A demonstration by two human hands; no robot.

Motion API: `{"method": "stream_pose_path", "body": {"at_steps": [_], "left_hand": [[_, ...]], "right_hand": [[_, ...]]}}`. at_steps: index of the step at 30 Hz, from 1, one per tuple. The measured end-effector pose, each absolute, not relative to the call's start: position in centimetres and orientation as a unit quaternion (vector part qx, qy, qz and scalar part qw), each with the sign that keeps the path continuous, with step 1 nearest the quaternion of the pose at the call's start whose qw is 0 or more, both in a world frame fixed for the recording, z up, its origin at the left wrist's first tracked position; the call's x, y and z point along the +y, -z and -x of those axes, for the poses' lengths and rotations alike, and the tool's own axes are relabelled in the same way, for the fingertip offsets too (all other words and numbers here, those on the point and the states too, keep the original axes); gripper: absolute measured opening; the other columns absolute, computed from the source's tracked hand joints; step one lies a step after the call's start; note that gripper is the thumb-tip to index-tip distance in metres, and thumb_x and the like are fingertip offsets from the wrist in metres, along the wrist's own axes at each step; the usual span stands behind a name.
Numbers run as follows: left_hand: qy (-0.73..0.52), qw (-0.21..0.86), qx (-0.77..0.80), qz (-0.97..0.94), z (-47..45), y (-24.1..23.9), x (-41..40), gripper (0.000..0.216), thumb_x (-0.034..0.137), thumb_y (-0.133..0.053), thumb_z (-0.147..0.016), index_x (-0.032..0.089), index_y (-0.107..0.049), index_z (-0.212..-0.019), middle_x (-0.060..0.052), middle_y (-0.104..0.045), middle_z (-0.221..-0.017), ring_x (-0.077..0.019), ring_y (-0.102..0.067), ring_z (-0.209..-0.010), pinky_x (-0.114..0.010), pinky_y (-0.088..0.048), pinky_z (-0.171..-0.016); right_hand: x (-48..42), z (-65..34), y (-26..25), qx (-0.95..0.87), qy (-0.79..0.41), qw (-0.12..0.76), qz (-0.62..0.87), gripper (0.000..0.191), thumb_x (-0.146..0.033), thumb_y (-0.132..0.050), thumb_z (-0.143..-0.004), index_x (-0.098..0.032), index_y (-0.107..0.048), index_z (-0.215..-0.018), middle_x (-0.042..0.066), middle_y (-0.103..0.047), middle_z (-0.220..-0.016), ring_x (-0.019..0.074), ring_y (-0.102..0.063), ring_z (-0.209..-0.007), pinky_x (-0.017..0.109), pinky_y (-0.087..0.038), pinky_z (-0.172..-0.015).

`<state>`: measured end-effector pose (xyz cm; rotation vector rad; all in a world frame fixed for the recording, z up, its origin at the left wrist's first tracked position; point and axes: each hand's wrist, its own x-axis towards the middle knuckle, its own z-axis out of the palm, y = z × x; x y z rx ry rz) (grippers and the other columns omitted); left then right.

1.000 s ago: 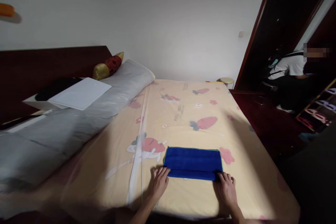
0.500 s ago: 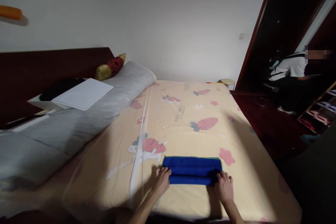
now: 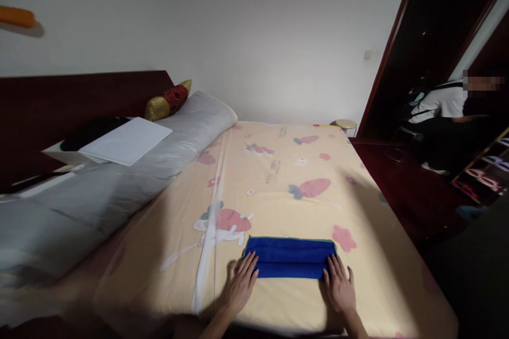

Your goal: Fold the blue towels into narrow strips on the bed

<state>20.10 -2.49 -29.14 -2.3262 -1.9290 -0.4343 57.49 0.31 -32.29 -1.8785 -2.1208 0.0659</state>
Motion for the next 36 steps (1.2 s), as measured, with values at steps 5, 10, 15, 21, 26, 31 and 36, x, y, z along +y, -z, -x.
{"method": "stream_pose_path", "body": {"at_steps": [5, 10, 15, 21, 26, 31, 36], "left_hand": [[0.149, 0.005, -0.586, 0.797, -26.7, 29.1, -0.8, 0.05, 0.021, -0.028, -0.096, 0.023, -0.034, -0.145, -0.003, -0.045, -0.15, -0.0179, -0.042, -0.138, -0.04, -0.04, -0.109], [0.141, -0.002, -0.562, 0.815, -27.6, 28.8, 0.9, 0.049, 0.038, -0.032, -0.097, 0.028, -0.032, -0.145, -0.001, -0.047, -0.148, -0.018, -0.046, -0.135, -0.039, -0.043, -0.106], [0.124, 0.05, -0.645, 0.752, -20.5, 28.8, 0.2, 0.05, 0.044, -0.031, -0.097, 0.028, -0.034, -0.144, -0.004, -0.043, -0.15, -0.0244, -0.044, -0.137, -0.049, -0.039, -0.108], [0.13, 0.044, -0.62, 0.772, -25.7, 29.3, 1.3, 0.05, 0.027, -0.026, -0.097, 0.025, -0.026, -0.147, -0.003, -0.036, -0.154, -0.0207, -0.038, -0.14, -0.047, -0.037, -0.11], [0.117, 0.003, -0.611, 0.783, -27.2, 29.5, 2.5, 0.049, 0.041, -0.03, -0.097, 0.032, -0.03, -0.145, 0.0, -0.044, -0.15, -0.0196, -0.043, -0.137, -0.043, -0.04, -0.108], [0.106, 0.021, -0.676, 0.729, -20.7, 29.5, 1.8, 0.05, 0.046, -0.027, -0.097, 0.033, -0.03, -0.145, 0.0, -0.041, -0.152, -0.0221, -0.04, -0.139, -0.048, -0.033, -0.11], [0.108, 0.034, -0.677, 0.727, -20.3, 28.6, 1.6, 0.049, 0.042, -0.029, -0.096, 0.03, -0.037, -0.143, -0.004, -0.042, -0.151, -0.0248, -0.041, -0.139, -0.052, -0.03, -0.112]], "right_hand": [[0.5, -49.8, 30.8, -0.816, -0.088, 0.143, 0.553, 0.046, -0.038, -0.027, -0.097, -0.029, -0.046, -0.139, 0.002, -0.04, -0.151, 0.0211, -0.036, -0.141, 0.046, -0.034, -0.113], [2.3, -49.4, 30.0, -0.801, -0.104, 0.124, 0.577, 0.052, -0.049, -0.027, -0.097, -0.028, -0.042, -0.141, 0.005, -0.043, -0.149, 0.0232, -0.038, -0.139, 0.05, -0.034, -0.113], [2.4, -57.0, 31.1, -0.749, -0.06, 0.109, 0.651, 0.059, -0.055, -0.029, -0.095, -0.024, -0.038, -0.144, 0.006, -0.035, -0.153, 0.0245, -0.034, -0.142, 0.052, -0.03, -0.114], [2.4, -51.8, 30.4, -0.775, -0.1, 0.117, 0.612, 0.055, -0.051, -0.021, -0.097, -0.029, -0.033, -0.146, 0.001, -0.029, -0.156, 0.0197, -0.028, -0.144, 0.046, -0.03, -0.116], [3.8, -50.2, 29.5, -0.77, -0.146, 0.072, 0.616, 0.06, -0.057, -0.023, -0.095, -0.026, -0.037, -0.144, 0.002, -0.031, -0.155, 0.0205, -0.027, -0.145, 0.046, -0.026, -0.117], [4.2, -56.2, 30.7, -0.723, -0.123, 0.061, 0.677, 0.063, -0.054, -0.021, -0.095, -0.021, -0.028, -0.148, 0.006, -0.025, -0.157, 0.0224, -0.021, -0.146, 0.051, -0.022, -0.117], [4.4, -57.0, 31.2, -0.717, -0.106, 0.065, 0.686, 0.06, -0.052, -0.023, -0.095, -0.022, -0.035, -0.146, 0.005, -0.029, -0.156, 0.0215, -0.026, -0.145, 0.05, -0.025, -0.116]]}}
